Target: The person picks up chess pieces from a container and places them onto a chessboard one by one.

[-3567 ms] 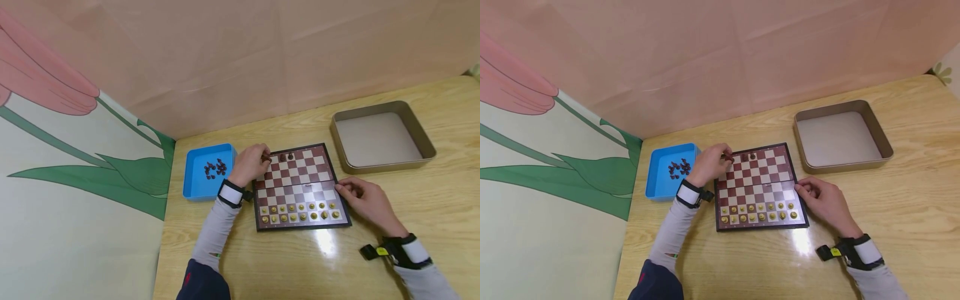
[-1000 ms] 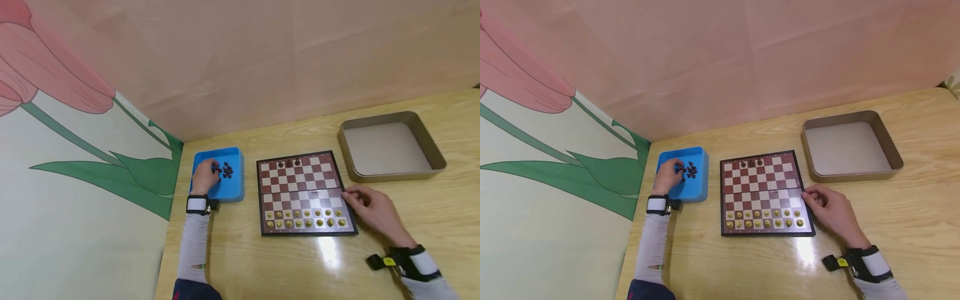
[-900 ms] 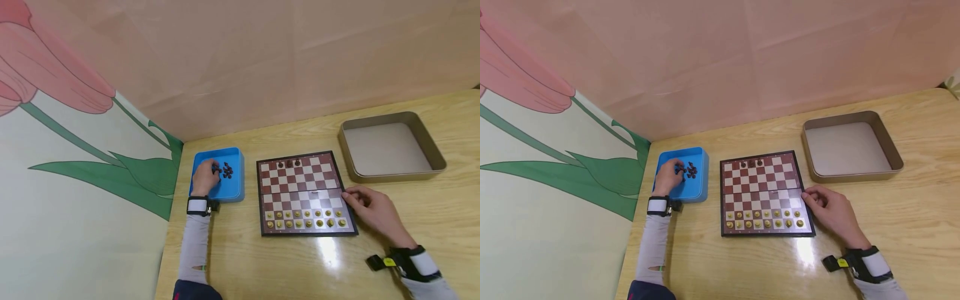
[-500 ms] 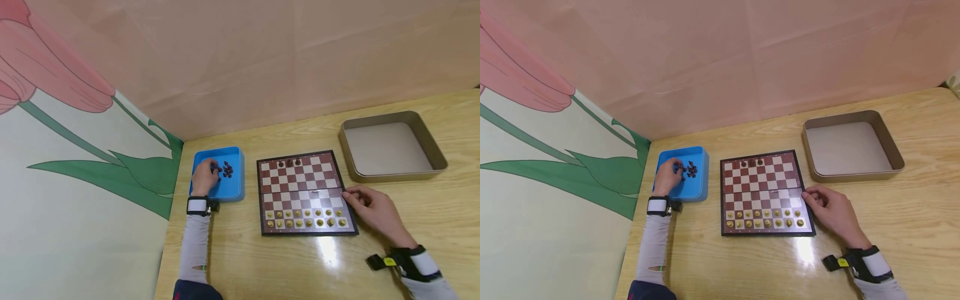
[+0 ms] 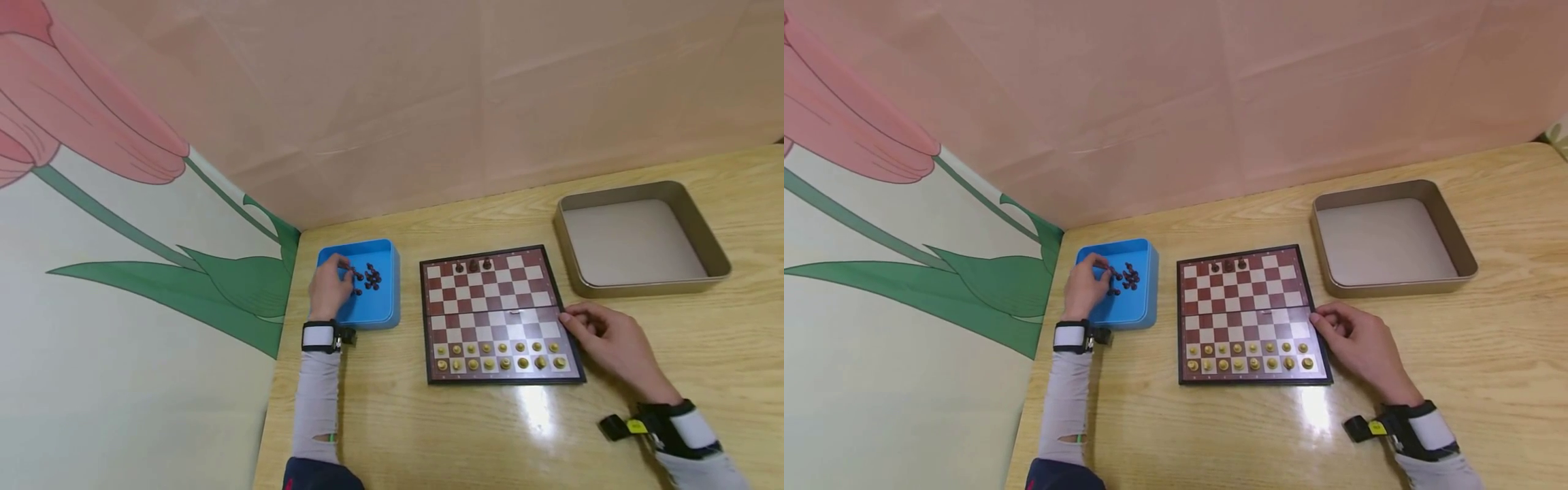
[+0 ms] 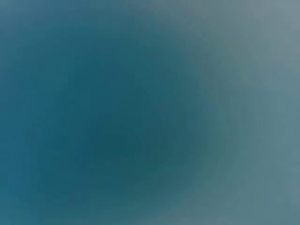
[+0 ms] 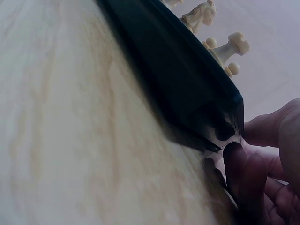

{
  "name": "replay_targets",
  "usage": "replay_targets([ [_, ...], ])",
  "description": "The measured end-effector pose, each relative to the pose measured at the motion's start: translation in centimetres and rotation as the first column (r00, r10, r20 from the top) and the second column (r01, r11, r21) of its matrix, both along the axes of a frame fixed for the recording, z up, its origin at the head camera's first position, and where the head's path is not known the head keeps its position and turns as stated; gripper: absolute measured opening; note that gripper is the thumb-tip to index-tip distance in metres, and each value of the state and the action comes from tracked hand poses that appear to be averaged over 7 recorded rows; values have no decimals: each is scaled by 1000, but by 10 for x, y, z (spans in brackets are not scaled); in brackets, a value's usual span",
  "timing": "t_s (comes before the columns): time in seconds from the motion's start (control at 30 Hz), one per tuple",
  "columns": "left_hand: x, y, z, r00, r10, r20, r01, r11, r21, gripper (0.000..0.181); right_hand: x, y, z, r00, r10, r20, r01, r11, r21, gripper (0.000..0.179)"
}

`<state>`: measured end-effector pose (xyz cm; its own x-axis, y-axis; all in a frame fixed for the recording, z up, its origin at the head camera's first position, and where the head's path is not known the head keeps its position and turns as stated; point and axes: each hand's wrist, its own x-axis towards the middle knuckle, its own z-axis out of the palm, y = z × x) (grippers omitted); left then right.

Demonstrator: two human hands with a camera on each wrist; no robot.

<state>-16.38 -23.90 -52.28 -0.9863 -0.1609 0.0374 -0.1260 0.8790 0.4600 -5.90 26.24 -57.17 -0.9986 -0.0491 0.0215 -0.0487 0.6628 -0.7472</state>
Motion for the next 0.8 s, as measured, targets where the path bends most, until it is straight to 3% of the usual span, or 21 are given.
replay_targets([
  [0.37,5,13,20,988,-89,-123,97,993,66,21,0,0,0,1000,3,-6,-3,1000,5,30],
  [0.8,7,49,33,960,-234,-157,247,966,71,19,1,1,1,1000,1,6,-1,1000,5,31],
])
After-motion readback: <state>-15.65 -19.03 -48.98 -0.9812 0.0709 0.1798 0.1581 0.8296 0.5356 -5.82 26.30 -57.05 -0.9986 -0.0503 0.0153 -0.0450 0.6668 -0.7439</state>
